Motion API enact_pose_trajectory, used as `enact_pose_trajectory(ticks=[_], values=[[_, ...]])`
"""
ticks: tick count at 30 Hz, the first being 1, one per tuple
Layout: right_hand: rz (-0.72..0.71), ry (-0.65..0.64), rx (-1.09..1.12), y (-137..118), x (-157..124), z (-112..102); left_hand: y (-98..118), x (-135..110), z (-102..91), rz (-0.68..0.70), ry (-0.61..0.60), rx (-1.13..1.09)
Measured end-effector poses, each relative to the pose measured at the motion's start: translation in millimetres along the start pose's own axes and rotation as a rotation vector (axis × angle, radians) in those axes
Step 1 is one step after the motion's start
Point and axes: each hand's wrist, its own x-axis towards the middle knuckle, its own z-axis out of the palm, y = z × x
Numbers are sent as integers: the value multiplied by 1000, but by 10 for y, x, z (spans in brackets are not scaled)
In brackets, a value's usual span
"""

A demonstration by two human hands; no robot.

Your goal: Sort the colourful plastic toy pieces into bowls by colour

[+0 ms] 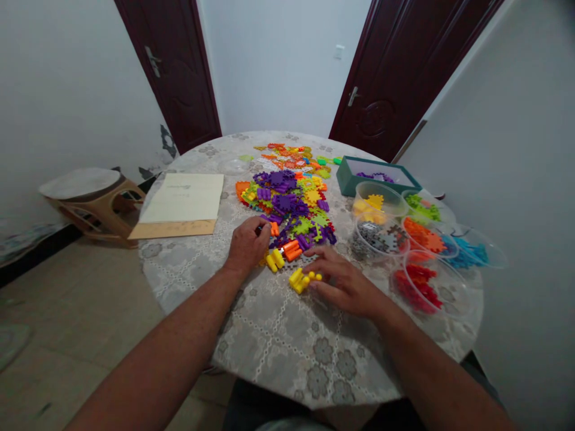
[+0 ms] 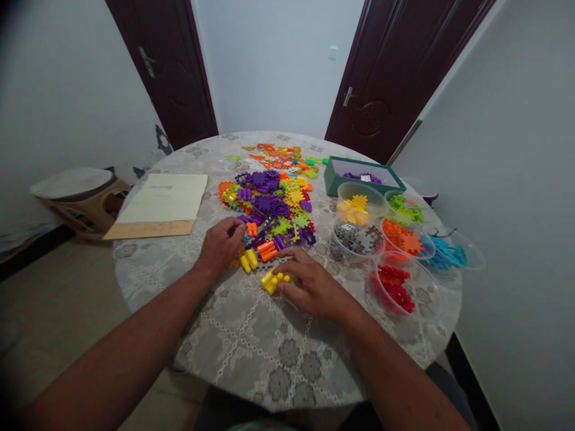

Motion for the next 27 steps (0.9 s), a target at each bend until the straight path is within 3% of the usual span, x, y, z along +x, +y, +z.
enact_pose_trajectory(ticks=[6, 20, 27], values=[[-97, -10, -93, -85, 26, 182, -23, -9, 20, 10, 11, -12], [89, -73, -142, -134, 7, 251, 3, -3, 8, -77, 58, -76], [-21, 108, -75, -171, 60, 398, -39, 41, -21, -210, 182, -228]])
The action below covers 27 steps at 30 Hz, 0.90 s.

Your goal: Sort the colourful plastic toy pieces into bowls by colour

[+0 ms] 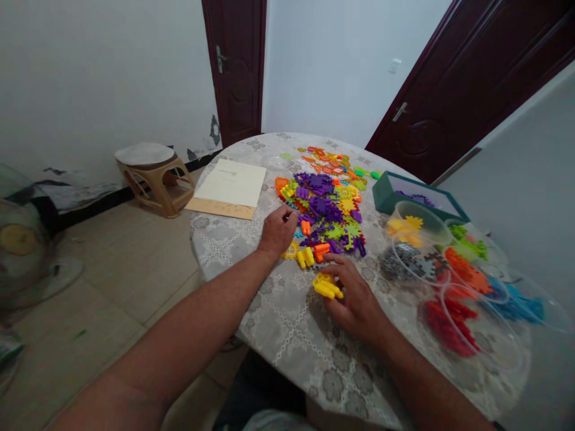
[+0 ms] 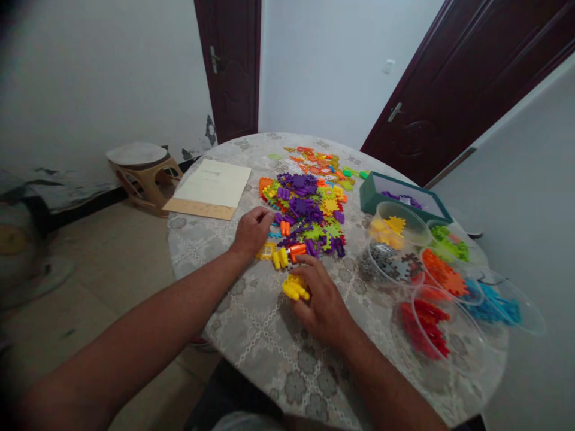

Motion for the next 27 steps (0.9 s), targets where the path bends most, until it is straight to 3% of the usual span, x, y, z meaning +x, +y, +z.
enact_pose_trajectory(ticks=[4, 11, 15, 20, 27], values=[[-48, -10, -70, -97, 201, 39, -22, 14, 0, -3, 13, -26], [51, -271, -181, -225, 503, 141, -26, 27, 1, -16, -2, -25], [108, -279, -190, -328, 433, 206, -30, 25, 12, 3, -2, -23], [67, -318, -138, -427, 237, 194, -13, 31, 7, 12, -15, -3], [144, -259, -41, -425, 138, 132, -32, 56, -18, 12, -53, 26]])
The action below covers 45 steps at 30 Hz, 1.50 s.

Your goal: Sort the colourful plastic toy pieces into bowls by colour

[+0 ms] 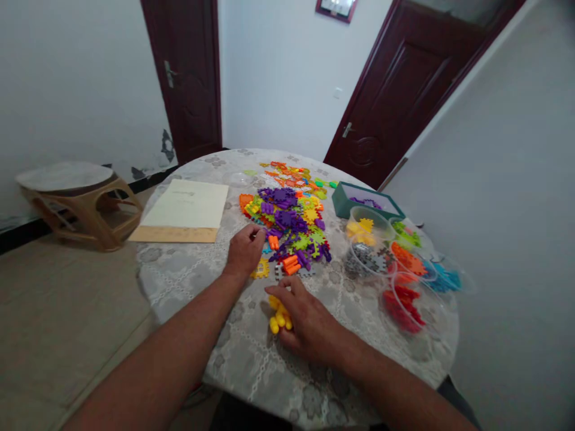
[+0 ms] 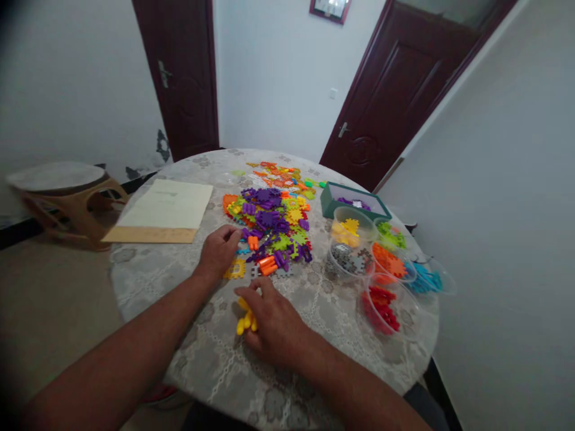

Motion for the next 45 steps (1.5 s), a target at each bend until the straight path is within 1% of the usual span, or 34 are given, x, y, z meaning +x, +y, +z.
enact_pose_trajectory(ticks=[4, 6, 8, 9, 11, 12, 14, 16, 17, 19, 21, 23, 26, 31, 34, 36, 38, 39, 41, 43, 45], values=[[64, -22, 8, -38, -56, -81, -13, 27, -16, 6, -28, 37], [54, -49, 23, -71, -127, -183, -13, 31, -25, 0, -35, 56], [15, -57, 34, -77, -207, -374, -10, 32, -30, -5, -38, 67], [0, -34, 22, -51, -240, -509, -8, 33, -32, -5, -36, 71], [3, 82, -65, 92, -271, -852, -2, 34, -34, -5, -36, 79], [28, 163, -139, 218, -264, -1050, 2, 34, -36, -4, -38, 82], [103, 300, -294, 567, -205, -1461, 10, 34, -39, -3, -42, 92], [221, 366, -397, 996, -110, -1838, 15, 34, -44, -3, -46, 105], [305, 383, -433, 1212, -59, -1995, 14, 34, -46, -2, -46, 111], [475, 399, -507, 1598, 28, -2231, 7, 35, -49, -1, -51, 117], [595, 390, -559, 1885, 81, -2362, -4, 38, -49, 1, -58, 113], [652, 384, -581, 2067, 95, -2418, -11, 40, -48, -1, -63, 105], [679, 403, -586, 2207, 66, -2432, -4, 38, -48, -8, -60, 103], [712, 448, -608, 2309, 11, -2405, 17, 35, -52, -19, -59, 99], [716, 441, -619, 2332, 7, -2383, 6, 40, -43, -17, -51, 94], [704, 429, -625, 2303, 19, -2372, -4, 39, -34, -25, -43, 92], [680, 431, -636, 2206, 46, -2351, -7, 34, -26, -28, -43, 88], [646, 447, -645, 2123, 62, -2329, -6, 31, -22, -27, -43, 83], [515, 498, -650, 1877, 92, -2240, 1, 25, -14, -22, -46, 72], [337, 508, -598, 1533, 112, -2064, 7, 21, -6, -14, -46, 66], [193, 409, -473, 1143, 131, -1783, 8, 16, -1, -12, -43, 60]])
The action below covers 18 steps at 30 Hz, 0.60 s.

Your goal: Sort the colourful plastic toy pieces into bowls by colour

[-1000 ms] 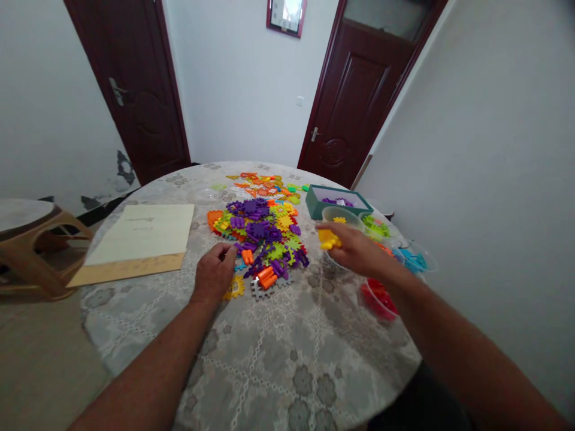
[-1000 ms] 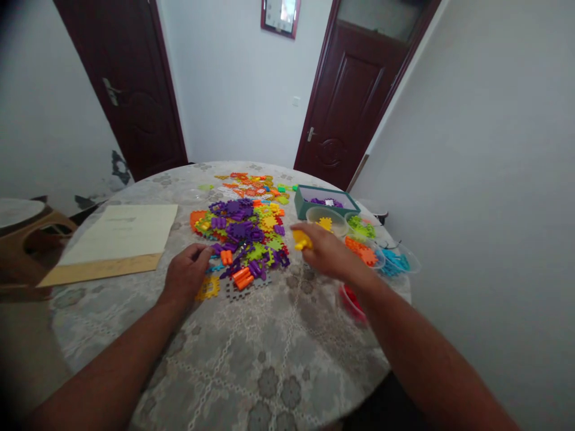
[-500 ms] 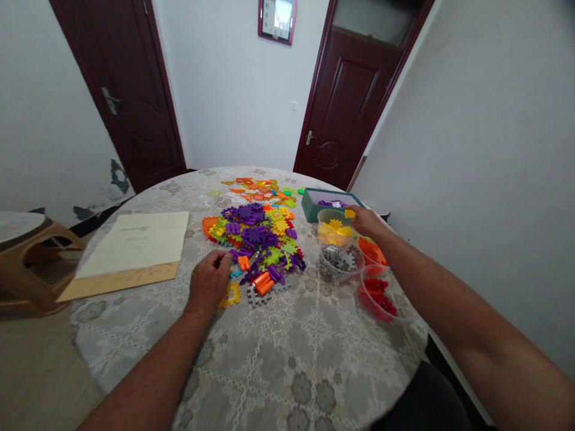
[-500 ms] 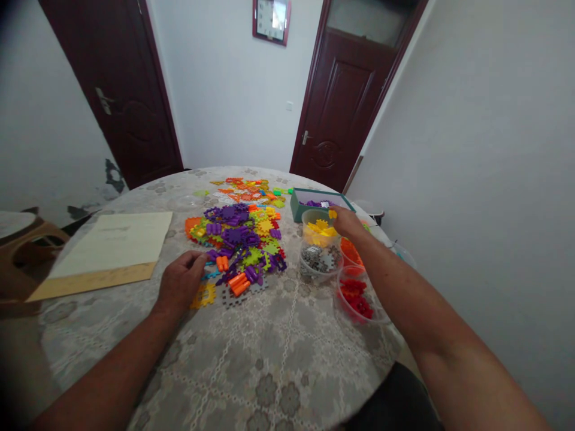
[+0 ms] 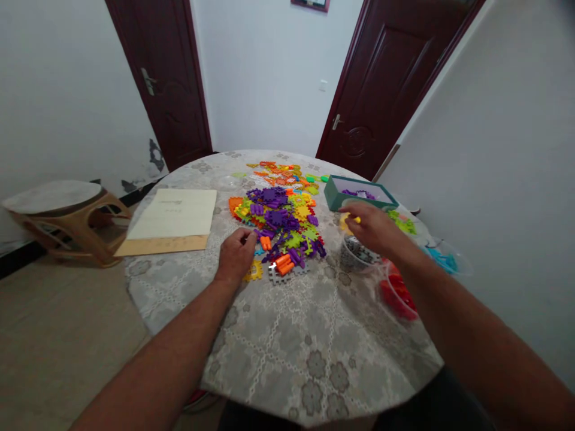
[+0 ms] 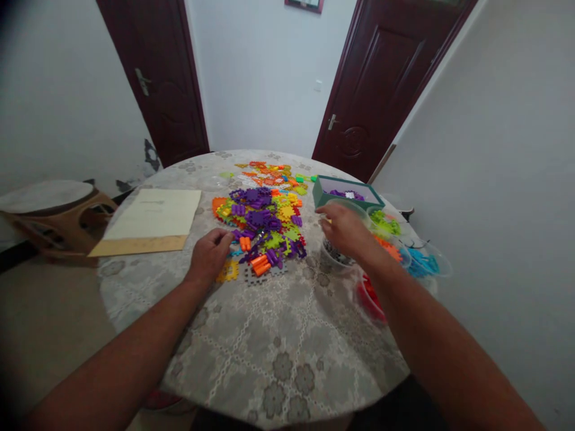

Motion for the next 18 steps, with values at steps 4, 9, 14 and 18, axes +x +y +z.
enact_pose_trajectory(ticks=[4, 9, 14, 18], values=[[-246, -152, 216, -882, -282, 388, -18, -8, 9, -8, 8, -13], [-202, -311, 111, -1383, -431, 981, -45, -9, 18, 15, 11, -18], [-94, -318, 21, -1379, -466, 1006, -31, -12, 23, 25, 17, -6], [-77, -261, 81, -1335, -363, 921, -15, -22, 24, 31, 31, -18]])
